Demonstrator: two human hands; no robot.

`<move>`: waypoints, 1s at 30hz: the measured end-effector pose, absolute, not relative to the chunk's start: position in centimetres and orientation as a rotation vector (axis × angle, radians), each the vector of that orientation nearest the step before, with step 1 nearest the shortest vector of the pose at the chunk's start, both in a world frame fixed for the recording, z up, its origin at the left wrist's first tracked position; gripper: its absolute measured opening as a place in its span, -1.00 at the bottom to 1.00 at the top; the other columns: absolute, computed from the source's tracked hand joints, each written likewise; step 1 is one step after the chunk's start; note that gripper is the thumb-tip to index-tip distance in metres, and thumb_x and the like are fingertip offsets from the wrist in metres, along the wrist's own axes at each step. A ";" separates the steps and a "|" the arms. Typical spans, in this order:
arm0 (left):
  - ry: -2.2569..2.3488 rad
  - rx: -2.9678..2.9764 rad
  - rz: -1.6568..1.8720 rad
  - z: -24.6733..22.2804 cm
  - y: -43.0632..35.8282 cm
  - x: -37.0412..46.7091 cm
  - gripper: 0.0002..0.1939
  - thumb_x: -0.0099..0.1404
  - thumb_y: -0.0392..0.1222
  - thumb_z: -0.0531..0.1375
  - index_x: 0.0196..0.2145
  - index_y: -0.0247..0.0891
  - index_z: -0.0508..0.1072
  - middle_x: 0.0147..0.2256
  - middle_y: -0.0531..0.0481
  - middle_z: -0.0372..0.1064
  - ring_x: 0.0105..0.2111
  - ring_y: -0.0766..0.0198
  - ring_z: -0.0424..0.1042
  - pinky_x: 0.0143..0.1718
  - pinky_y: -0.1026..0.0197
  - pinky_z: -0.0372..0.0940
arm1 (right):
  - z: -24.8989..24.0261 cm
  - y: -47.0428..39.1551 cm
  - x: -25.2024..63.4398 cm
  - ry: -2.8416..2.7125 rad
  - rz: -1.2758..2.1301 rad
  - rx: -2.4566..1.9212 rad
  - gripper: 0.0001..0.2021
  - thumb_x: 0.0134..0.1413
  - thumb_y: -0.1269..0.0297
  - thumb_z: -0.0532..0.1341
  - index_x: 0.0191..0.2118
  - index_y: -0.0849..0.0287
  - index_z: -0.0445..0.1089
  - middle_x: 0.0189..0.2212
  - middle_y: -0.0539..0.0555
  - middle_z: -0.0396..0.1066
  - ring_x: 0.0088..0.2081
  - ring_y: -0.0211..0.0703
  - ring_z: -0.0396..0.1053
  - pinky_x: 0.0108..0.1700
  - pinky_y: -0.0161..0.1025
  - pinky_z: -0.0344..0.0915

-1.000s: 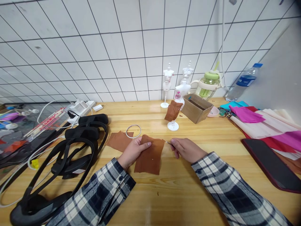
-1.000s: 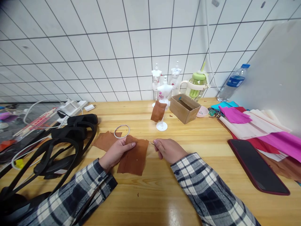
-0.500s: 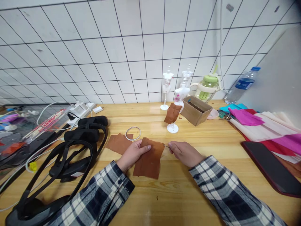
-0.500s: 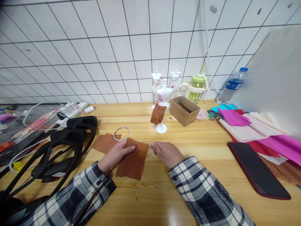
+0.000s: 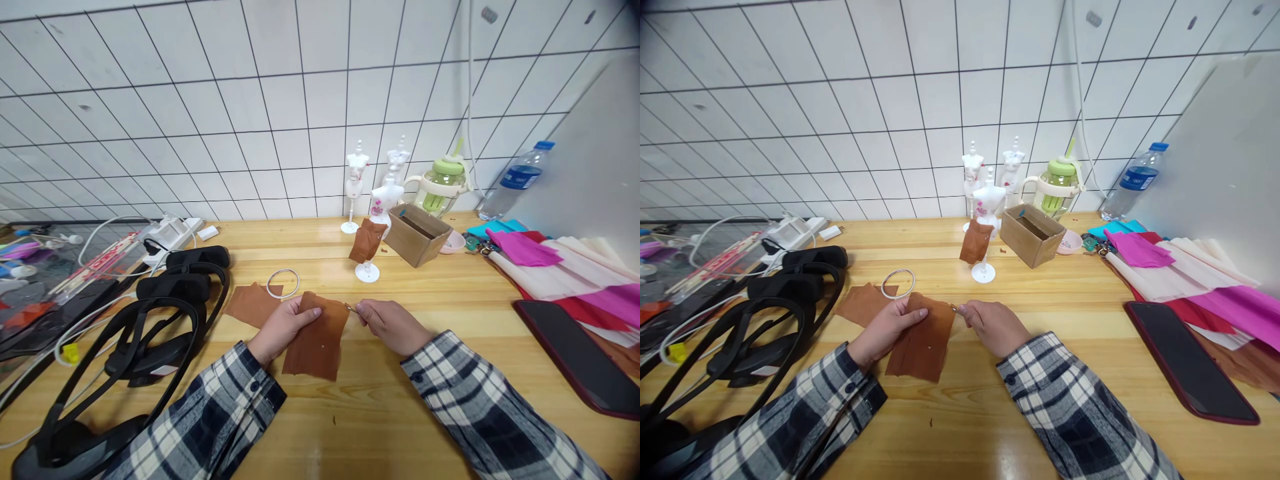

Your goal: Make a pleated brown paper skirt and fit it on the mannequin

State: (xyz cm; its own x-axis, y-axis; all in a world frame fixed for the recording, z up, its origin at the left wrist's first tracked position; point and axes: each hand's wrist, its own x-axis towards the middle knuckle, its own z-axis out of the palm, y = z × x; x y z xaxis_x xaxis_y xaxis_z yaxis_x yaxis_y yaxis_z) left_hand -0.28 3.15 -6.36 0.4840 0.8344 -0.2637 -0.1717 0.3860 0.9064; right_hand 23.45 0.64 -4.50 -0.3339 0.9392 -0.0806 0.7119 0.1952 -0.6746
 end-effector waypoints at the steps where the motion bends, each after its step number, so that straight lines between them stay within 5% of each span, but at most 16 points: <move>1: 0.828 0.963 0.745 -6.4 3.2 -0.3 -0.72 0.15 -0.16 0.35 -0.20 -0.34 0.49 -0.23 -0.12 0.56 -0.28 0.19 0.52 -0.15 0.17 0.35 | -4.5 0.6 23.4 -2.127 0.896 -1.551 -0.54 0.33 -0.01 -0.18 -0.46 0.12 0.22 -0.61 -0.06 0.22 -0.48 -0.24 0.21 -0.38 -0.30 0.01; 30: 0.831 0.896 0.760 -6.4 3.4 -0.5 -0.70 0.13 -0.17 0.36 -0.19 -0.35 0.48 -0.23 -0.12 0.56 -0.28 0.18 0.53 -0.16 0.17 0.36 | -4.1 0.7 24.2 -2.117 0.844 -1.608 -0.52 0.35 0.00 -0.21 -0.44 0.10 0.26 -0.59 -0.02 0.34 -0.48 -0.21 0.29 -0.37 -0.29 0.12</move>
State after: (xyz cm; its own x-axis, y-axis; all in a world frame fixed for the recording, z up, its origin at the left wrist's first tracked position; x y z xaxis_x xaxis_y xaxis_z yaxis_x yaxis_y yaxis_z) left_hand -0.50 3.36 -6.41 0.4680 0.8359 -0.2869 -0.2112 0.4210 0.8821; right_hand 24.21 0.66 -4.13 -0.2942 0.9527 -0.0761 0.7435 0.1781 -0.6445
